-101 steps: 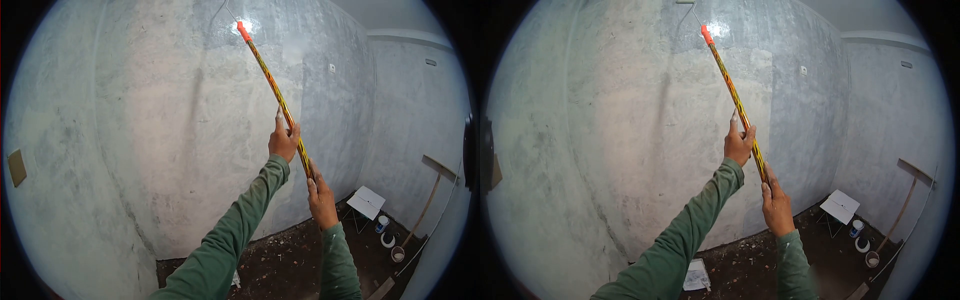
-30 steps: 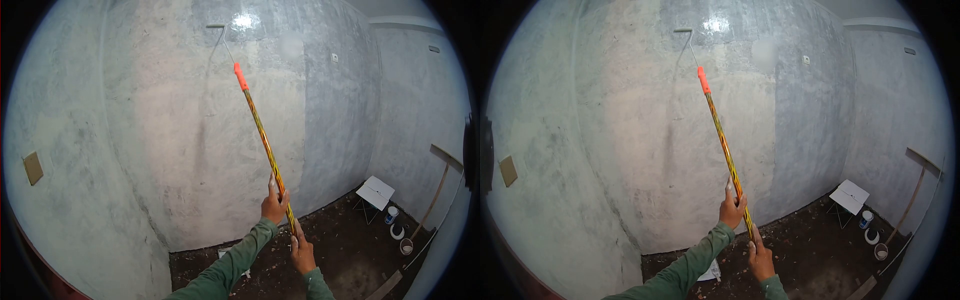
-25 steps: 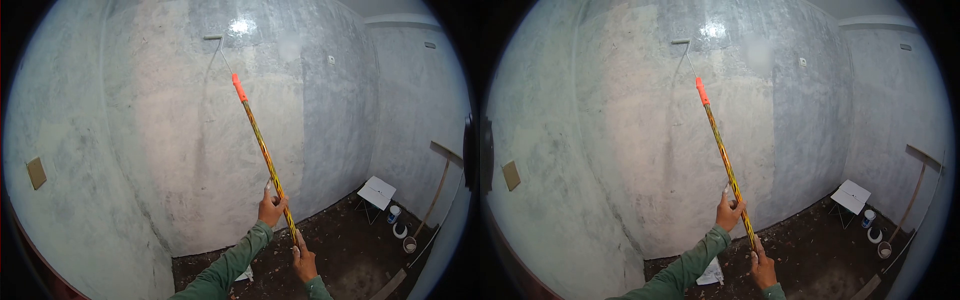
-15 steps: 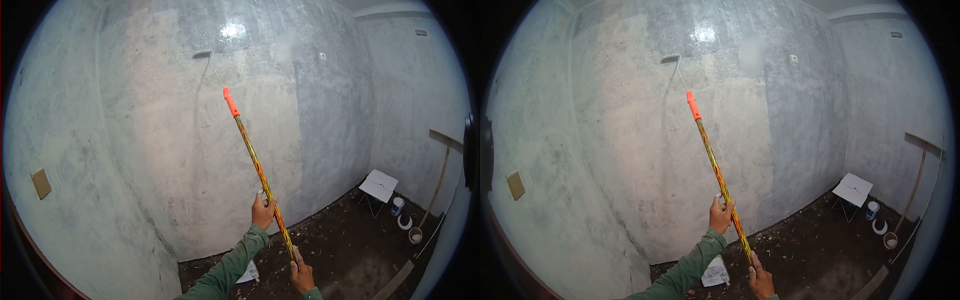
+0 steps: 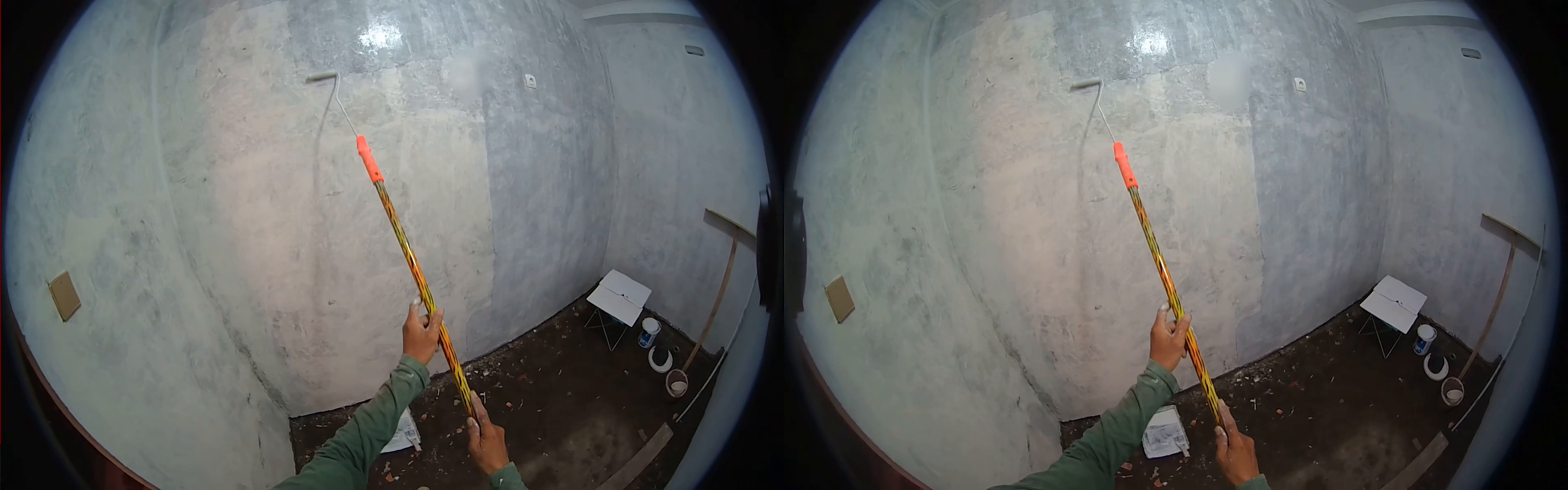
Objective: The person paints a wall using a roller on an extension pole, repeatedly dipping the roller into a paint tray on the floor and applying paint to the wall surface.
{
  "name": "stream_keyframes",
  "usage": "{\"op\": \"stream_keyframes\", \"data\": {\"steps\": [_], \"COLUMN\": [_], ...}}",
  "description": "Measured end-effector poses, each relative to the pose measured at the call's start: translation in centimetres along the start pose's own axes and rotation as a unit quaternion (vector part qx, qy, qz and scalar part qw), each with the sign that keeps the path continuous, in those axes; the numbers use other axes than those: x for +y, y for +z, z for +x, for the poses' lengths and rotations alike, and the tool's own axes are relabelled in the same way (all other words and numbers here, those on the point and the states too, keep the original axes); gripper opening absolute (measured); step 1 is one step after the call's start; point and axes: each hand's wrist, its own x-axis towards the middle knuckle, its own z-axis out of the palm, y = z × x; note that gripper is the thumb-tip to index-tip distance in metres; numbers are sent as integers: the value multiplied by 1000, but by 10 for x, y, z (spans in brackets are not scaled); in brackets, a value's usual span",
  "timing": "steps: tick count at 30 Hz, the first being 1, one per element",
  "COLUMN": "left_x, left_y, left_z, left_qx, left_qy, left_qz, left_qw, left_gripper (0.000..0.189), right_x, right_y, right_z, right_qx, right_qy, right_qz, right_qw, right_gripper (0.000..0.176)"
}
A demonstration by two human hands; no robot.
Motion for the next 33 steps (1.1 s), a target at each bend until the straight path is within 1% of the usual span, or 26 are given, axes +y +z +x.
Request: {"op": "stream_keyframes", "data": {"steps": [4, 5, 6, 7, 9, 10, 12, 14, 16, 19, 20, 21, 22, 24, 25, 27, 29, 31, 33], "left_x": [21, 26, 29, 35, 54, 62, 78, 93, 110, 101, 94, 84, 71, 46, 37, 20, 8, 2, 0], "left_y": [-9, -10, -10, -11, -15, -16, -17, -19, -19, -18, -17, -15, -14, -13, -11, -10, -7, -5, -3], "left_z": [45, 58, 72, 85, 106, 117, 142, 157, 161, 155, 148, 136, 123, 97, 82, 56, 34, 19, 15], "left_qx": [4, 4, 9, 14, 15, 16, 19, 22, 28, 27, 28, 24, 18, -5, -10, -17, -36, -42, -48], "left_qy": [39, 38, 58, 78, 82, 87, 97, 105, 74, 81, 83, 72, 60, 53, 34, 14, -19, -25, -30], "left_qz": [12, 12, 1, -9, 0, 9, 15, 22, 15, 25, 25, 20, 14, 13, 10, 7, 26, 19, 9], "left_qw": [999, 999, 998, 997, 996, 996, 995, 994, 997, 996, 996, 997, 998, 999, 999, 1000, 999, 999, 998], "left_gripper": [62, 62, 61, 60, 61, 62, 63, 63, 64, 65, 65, 65, 66, 73, 74, 74, 77, 78, 78], "right_x": [-25, -28, -33, -42, -63, -70, -81, -91, -92, -89, -83, -76, -66, -43, -33, -17, -1, 7, 9], "right_y": [2, 5, 6, 4, -4, -7, -8, -11, -11, -7, -9, -10, -7, -2, -1, -1, 1, 3, 3], "right_z": [34, 45, 55, 63, 81, 91, 110, 127, 133, 130, 123, 114, 104, 83, 71, 48, 30, 20, 14], "right_qx": [-3, 23, 49, 48, 30, 30, 63, 62, 61, 83, 58, 33, 34, 43, 44, 2, 4, 9, 22], "right_qy": [-5, -42, -79, -79, -46, -48, -101, -100, -101, -122, -93, -62, -60, -82, -80, -19, -15, -11, -30], "right_qz": [4, 13, 21, 21, 23, 21, 21, 6, -9, -8, -5, -1, -1, 21, 20, -8, -9, -9, -14], "right_qw": [1000, 999, 995, 995, 998, 998, 993, 993, 993, 989, 994, 998, 998, 996, 996, 1000, 1000, 1000, 999], "right_gripper": [54, 54, 54, 54, 57, 57, 55, 54, 52, 51, 51, 51, 51, 55, 55, 54, 55, 57, 57]}}
